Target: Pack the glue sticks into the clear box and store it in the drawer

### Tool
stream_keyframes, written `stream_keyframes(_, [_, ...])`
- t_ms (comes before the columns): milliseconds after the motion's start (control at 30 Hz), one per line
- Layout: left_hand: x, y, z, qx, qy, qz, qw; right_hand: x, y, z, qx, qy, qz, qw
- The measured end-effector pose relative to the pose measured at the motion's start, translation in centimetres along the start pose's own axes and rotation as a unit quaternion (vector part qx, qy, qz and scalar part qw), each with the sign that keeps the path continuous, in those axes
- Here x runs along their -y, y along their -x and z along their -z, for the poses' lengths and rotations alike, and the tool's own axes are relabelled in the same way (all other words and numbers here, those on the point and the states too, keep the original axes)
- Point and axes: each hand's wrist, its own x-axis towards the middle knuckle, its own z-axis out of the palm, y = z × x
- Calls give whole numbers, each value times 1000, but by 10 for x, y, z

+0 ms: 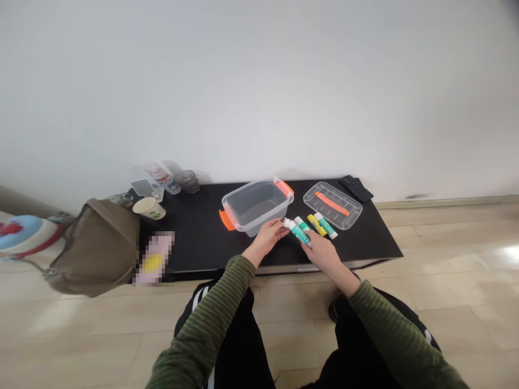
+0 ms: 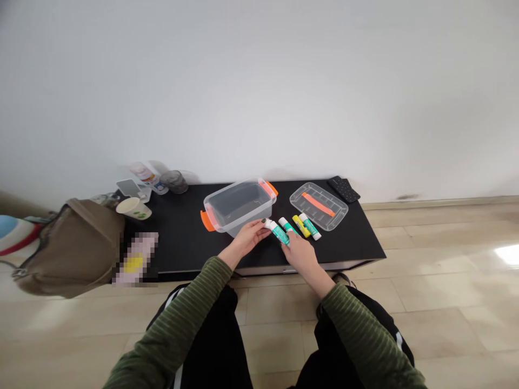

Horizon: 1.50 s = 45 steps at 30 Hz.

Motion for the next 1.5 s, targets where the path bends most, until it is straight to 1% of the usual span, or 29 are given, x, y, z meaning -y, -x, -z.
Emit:
stream_keyframes(200, [4, 1, 1, 6, -26, -2, 1000, -9, 4, 2, -20, 16, 20, 999])
stream_keyframes(400, [17, 1, 1, 10, -65, 22, 998, -10, 6, -2, -2, 20, 29, 999])
stream_keyframes(500, [20, 1, 1, 6, -61, 19, 998, -10, 6, -4, -1, 22, 35, 999])
stream_keyframes(633, [23, 2, 1, 19, -51, 13, 998, -10, 8, -6, -9, 5, 54, 998])
stream_keyframes(733, [26, 1, 1, 27, -52, 16, 998, -10, 9, -7, 8, -32, 45, 998])
stream_keyframes(833, [28, 1, 0, 38, -56, 17, 998, -10, 9, -6, 36, -105, 22, 994])
stream_keyframes(900, [30, 0, -1, 33, -61, 20, 997, -11, 7, -6, 56, -175, 3, 983])
stream_keyframes(1033, [37, -4, -9, -3, -84, 27, 996, -13, 1, -10, 77, -296, -43, 951])
stream_keyframes(1133, [44, -14, -18, -19, -104, 16, 994, -17, -3, -12, 72, -328, -73, 939])
stream_keyframes(1200, [48, -19, -27, -23, -120, 6, 993, -20, -5, -12, 66, -333, -84, 937])
stream_keyframes(1267, [47, -20, -34, -24, -160, -16, 987, -23, -6, -11, 55, -339, -87, 935])
stream_keyframes(1300, [44, -17, -38, -28, -198, -40, 979, -24, -6, -10, 48, -344, -89, 934])
stream_keyframes(1333, [39, -11, -39, -34, -247, -78, 965, -25, -7, -10, 42, -348, -91, 932])
stream_keyframes(1367, [31, -4, -40, -42, -306, -128, 943, -27, -8, -10, 37, -354, -94, 930])
stream_keyframes(1400, [22, 5, -38, -48, -369, -191, 908, -28, -10, -10, 34, -362, -99, 926])
stream_keyframes(1433, [11, 15, -34, -48, -429, -261, 863, -28, -11, -11, 31, -373, -106, 921])
stream_keyframes(1467, [-1, 24, -28, -44, -487, -313, 814, -29, -13, -12, 30, -388, -112, 914])
stream_keyframes(1500, [-14, 33, -21, -49, -542, -347, 764, -29, -14, -12, 29, -405, -117, 906])
